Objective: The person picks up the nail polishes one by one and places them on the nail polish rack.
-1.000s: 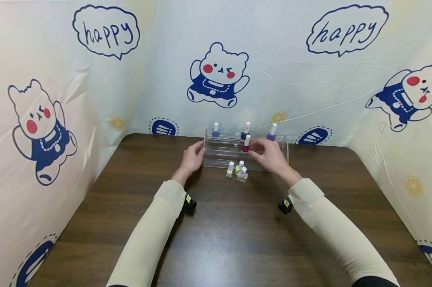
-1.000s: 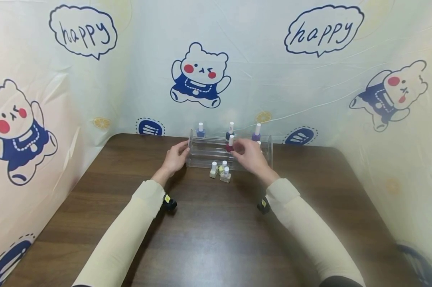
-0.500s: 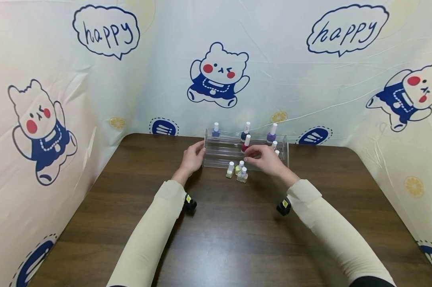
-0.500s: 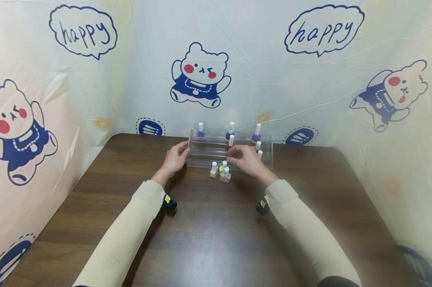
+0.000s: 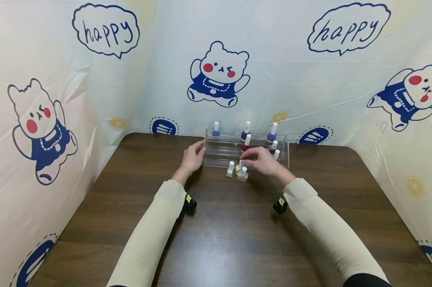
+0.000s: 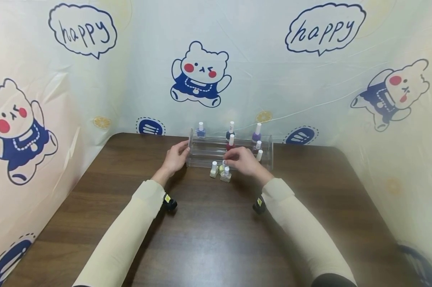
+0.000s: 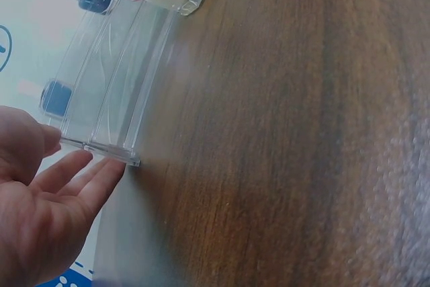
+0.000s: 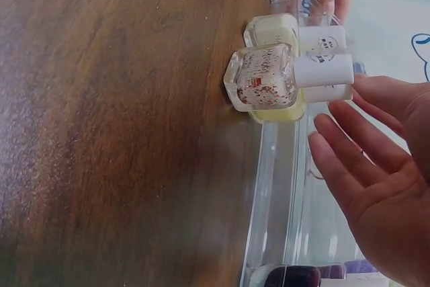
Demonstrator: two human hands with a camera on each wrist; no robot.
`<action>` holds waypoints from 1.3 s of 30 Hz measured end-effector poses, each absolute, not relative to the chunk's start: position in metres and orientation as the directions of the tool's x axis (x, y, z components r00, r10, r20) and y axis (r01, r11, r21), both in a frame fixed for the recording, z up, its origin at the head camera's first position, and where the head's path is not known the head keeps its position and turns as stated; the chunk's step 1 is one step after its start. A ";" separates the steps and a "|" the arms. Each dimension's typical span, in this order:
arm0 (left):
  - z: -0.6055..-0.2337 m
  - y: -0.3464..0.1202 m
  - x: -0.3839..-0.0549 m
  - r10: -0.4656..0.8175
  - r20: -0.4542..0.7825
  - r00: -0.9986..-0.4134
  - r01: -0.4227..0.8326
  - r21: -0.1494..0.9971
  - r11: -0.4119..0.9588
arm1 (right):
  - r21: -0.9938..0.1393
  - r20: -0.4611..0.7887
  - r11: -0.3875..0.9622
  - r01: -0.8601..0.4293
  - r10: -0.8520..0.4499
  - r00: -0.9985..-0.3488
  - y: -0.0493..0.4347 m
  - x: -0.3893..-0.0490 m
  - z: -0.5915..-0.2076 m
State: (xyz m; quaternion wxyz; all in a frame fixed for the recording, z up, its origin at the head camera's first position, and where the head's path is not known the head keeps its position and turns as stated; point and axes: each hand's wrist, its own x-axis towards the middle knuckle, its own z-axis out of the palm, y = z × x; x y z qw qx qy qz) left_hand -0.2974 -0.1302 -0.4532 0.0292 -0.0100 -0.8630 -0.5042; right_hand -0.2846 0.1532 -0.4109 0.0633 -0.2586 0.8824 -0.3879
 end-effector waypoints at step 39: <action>-0.450 -0.129 -0.295 -0.017 0.067 -0.998 0.050 0.873 0.486 | -0.632 0.122 0.632 -0.449 -0.490 -0.863 0.162 -0.280 -0.403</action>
